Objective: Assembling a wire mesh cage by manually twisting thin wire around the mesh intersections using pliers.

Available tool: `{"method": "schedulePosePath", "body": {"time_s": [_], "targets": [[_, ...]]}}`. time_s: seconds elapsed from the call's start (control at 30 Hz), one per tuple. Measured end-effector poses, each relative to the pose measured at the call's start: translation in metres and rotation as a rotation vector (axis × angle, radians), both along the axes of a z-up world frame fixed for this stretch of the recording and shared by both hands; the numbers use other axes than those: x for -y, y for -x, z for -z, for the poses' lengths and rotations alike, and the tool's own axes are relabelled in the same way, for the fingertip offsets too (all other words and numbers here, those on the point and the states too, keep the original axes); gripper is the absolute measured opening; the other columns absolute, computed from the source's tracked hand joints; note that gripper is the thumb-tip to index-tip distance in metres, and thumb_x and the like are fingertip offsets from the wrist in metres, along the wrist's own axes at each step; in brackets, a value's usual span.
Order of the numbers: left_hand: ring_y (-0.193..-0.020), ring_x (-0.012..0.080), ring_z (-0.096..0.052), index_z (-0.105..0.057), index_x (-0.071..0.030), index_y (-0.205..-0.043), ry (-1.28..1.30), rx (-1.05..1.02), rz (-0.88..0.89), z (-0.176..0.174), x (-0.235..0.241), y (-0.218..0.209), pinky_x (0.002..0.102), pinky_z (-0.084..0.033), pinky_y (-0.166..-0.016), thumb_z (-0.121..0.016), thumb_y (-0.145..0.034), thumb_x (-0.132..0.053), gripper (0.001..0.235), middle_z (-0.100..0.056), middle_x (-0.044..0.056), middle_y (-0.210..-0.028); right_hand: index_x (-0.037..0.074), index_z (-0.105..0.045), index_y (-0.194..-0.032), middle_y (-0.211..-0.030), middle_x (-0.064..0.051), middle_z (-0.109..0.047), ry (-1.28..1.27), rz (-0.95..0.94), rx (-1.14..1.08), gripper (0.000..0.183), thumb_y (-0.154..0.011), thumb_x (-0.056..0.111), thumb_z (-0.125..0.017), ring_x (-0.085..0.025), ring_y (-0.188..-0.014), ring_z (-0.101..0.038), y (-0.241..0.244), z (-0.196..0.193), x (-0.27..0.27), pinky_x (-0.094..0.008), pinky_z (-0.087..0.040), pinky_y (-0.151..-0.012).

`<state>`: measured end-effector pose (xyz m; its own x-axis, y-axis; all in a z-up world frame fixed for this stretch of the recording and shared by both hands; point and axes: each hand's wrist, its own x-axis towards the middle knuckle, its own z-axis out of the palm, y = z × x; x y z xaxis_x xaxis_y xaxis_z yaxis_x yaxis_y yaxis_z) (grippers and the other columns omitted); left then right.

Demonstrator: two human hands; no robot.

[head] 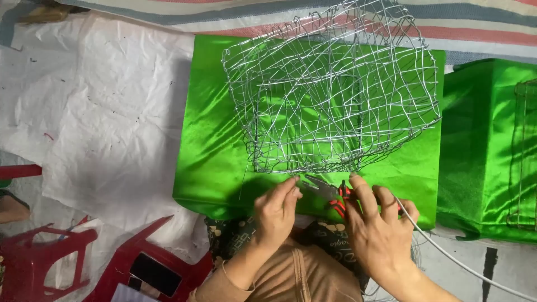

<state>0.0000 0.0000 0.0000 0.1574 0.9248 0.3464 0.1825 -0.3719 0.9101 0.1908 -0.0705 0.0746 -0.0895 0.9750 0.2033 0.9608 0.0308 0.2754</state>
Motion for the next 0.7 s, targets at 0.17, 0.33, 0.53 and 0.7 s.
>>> {"method": "schedulePosePath", "body": {"time_s": [0.17, 0.33, 0.53, 0.7], "targets": [[-0.085, 0.0278, -0.071, -0.059, 0.007, -0.125, -0.388, -0.216, -0.075, -0.002, -0.005, 0.018, 0.029, -0.067, -0.073, -0.067, -0.094, 0.011, 0.033, -0.071, 0.018, -0.094, 0.033, -0.069, -0.116, -0.155, 0.007, -0.050, 0.093, 0.063, -0.110, 0.039, -0.077, 0.040, -0.069, -0.028, -0.120, -0.059, -0.008, 0.013, 0.014, -0.050, -0.044, -0.092], [-0.082, 0.0257, -0.072, -0.068, 0.007, -0.112, -0.368, -0.296, -0.091, -0.031, -0.015, 0.019, 0.029, -0.065, -0.072, -0.075, -0.090, 0.000, 0.024, -0.073, 0.017, -0.092, 0.031, -0.070, -0.111, -0.156, 0.007, -0.049, 0.078, 0.017, -0.055, 0.023, -0.090, 0.039, -0.065, -0.028, -0.118, -0.060, -0.005, 0.001, 0.012, -0.050, -0.039, -0.088], [-0.084, 0.0261, -0.072, -0.067, 0.005, -0.110, -0.489, -0.286, -0.101, -0.032, -0.014, 0.015, 0.031, -0.064, -0.074, -0.076, -0.091, -0.001, 0.022, -0.073, 0.017, -0.093, 0.013, -0.064, -0.121, -0.150, -0.006, -0.049, 0.344, -0.085, -0.615, 0.044, -0.078, 0.022, -0.066, -0.031, -0.128, -0.052, -0.007, -0.019, 0.013, -0.054, -0.042, -0.097], [-0.050, 0.0094, -0.053, -0.076, -0.003, -0.111, -0.571, -0.631, -0.008, -0.059, -0.046, 0.032, 0.024, -0.038, -0.038, -0.077, -0.097, -0.007, 0.015, -0.065, 0.000, -0.064, 0.000, -0.069, -0.127, -0.156, -0.018, -0.044, 0.626, -0.023, -1.582, 0.066, -0.063, -0.004, -0.054, -0.033, -0.150, -0.038, 0.017, 0.015, 0.034, -0.050, -0.023, -0.122]]}}
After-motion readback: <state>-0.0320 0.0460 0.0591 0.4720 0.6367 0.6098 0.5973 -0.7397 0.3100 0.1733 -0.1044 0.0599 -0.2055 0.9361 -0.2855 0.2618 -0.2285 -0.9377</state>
